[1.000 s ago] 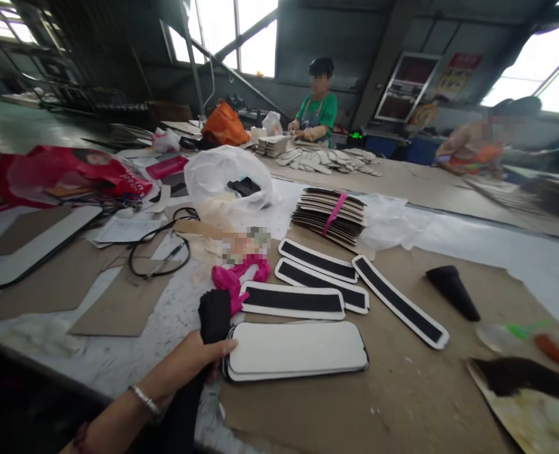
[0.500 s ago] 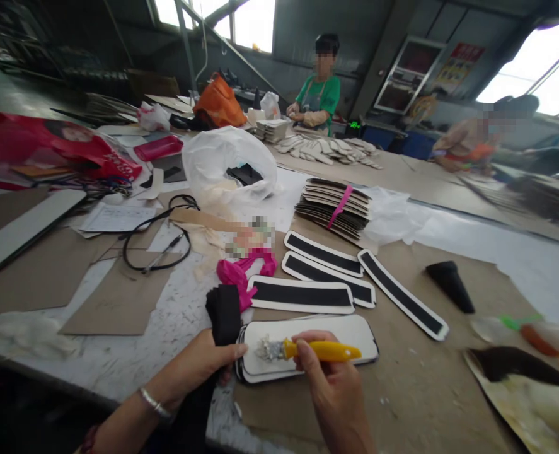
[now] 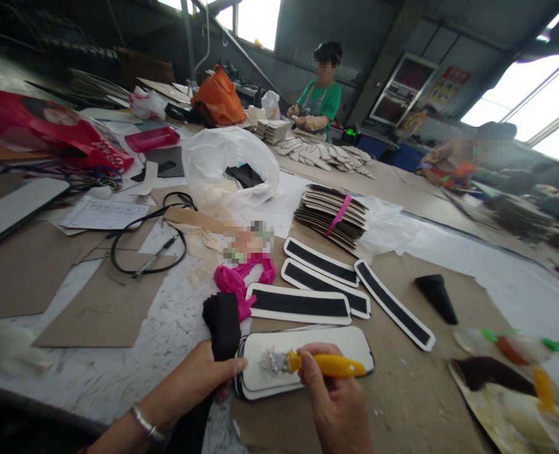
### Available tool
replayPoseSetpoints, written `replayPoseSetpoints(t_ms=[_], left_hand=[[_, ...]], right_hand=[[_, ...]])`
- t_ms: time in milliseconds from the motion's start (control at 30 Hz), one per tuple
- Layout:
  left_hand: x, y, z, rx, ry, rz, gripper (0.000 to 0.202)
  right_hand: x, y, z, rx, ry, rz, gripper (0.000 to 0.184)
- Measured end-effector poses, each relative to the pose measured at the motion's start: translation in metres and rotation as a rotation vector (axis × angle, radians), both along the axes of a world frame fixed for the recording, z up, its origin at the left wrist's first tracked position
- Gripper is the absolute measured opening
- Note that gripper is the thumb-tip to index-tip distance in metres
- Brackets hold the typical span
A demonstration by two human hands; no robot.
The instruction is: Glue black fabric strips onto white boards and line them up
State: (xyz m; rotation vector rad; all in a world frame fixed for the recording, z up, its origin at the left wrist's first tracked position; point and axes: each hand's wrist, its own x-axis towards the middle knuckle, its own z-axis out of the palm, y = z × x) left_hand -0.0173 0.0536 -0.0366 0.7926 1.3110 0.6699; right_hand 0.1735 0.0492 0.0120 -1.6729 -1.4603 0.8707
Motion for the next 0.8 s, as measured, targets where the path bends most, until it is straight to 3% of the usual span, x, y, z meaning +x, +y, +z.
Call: replayPoseSetpoints(t_ms=[167, 333, 600, 800], left_hand=[[0.001, -0.001, -0.003, 0.011, -0.010, -0.002, 0.018], [0.000, -0.001, -0.006, 0.005, 0.034, 0.000, 0.021], [0.004, -0.001, -0.008, 0.023, 0.164, 0.023, 0.028], [0.003, -0.002, -0.005, 0.022, 0.132, 0.055, 0.030]], right_hand=[[0.001, -0.003, 0.005, 0.029, -0.025, -0.051, 0.031], [-0.004, -0.003, -0.001, 0.027, 0.010, 0.017, 0.029], [0.076, 0.018, -0.004, 0.227, -0.596, -0.093, 0.032], [0.099, 0.022, 0.000, 0.377, -0.763, -0.075, 0.030]])
